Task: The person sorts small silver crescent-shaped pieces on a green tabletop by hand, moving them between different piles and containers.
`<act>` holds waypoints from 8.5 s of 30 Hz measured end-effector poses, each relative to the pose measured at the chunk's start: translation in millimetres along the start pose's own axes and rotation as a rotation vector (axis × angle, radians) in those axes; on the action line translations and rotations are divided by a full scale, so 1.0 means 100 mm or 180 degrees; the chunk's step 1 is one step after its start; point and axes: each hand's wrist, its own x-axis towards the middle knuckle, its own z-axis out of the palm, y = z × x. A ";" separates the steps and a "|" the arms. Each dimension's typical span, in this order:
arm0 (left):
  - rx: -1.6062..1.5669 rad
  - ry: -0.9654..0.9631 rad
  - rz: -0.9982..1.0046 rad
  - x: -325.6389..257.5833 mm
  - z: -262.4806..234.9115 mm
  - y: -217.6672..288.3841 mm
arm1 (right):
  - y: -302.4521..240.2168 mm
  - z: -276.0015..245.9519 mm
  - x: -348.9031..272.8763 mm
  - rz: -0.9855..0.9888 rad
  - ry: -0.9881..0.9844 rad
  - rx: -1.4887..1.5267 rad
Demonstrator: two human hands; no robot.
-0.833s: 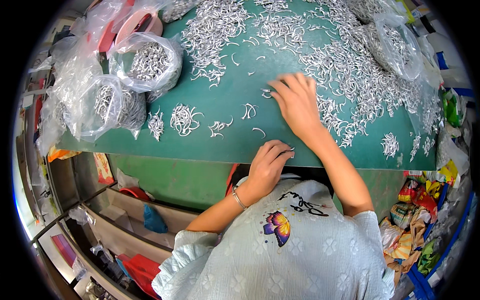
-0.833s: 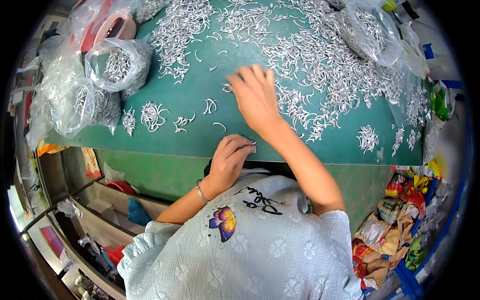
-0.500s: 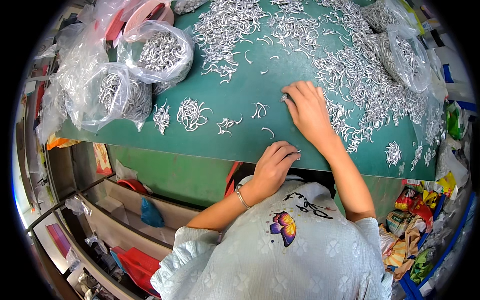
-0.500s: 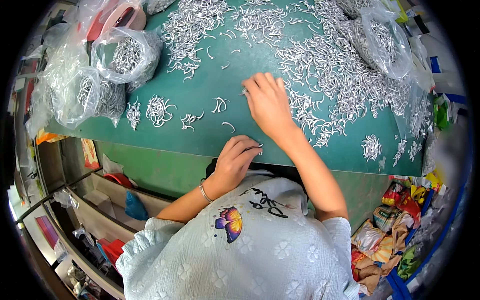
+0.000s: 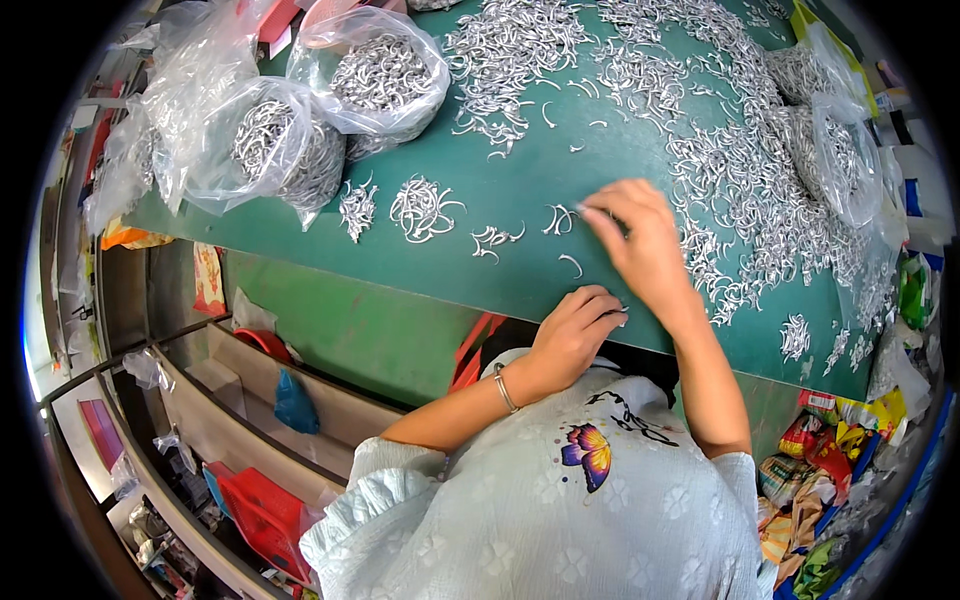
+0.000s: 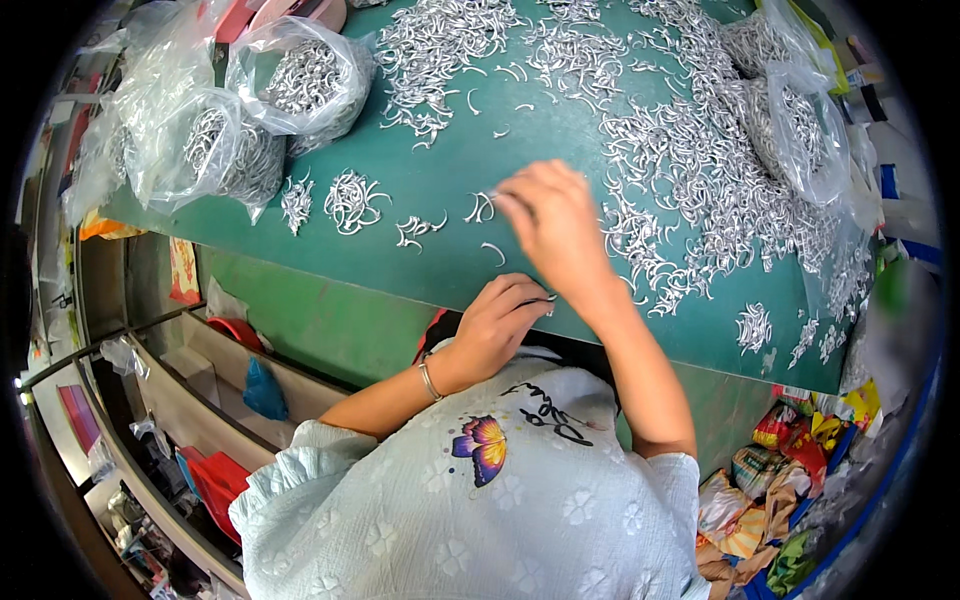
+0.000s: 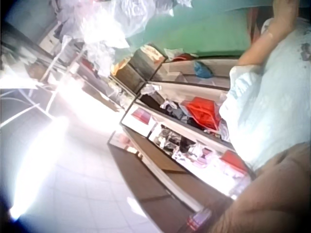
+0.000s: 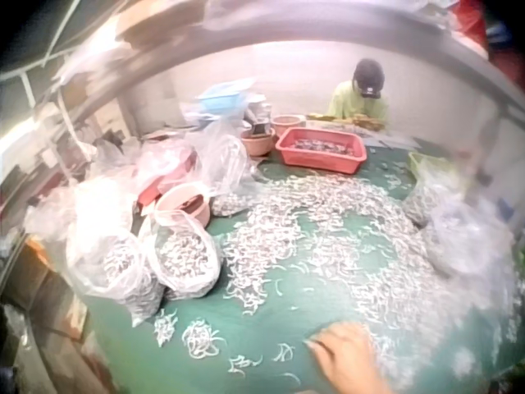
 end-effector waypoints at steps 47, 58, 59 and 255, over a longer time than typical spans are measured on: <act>0.0024 0.0214 -0.0021 -0.02 0.06 -0.03 | -0.18 0.49 0.14 -0.0947 -0.0833 -0.0092; 0.0060 0.0172 0.0074 0.00 0.06 -0.03 | -0.15 0.41 0.18 0.0154 -0.0893 0.0763; 0.0064 0.0165 0.0073 0.00 0.06 -0.03 | -0.15 0.44 0.19 0.0240 -0.0949 0.0839; 0.0038 -0.0564 0.0131 0.40 0.29 0.13 | 0.67 -1.13 -1.08 0.1519 0.0694 -0.1255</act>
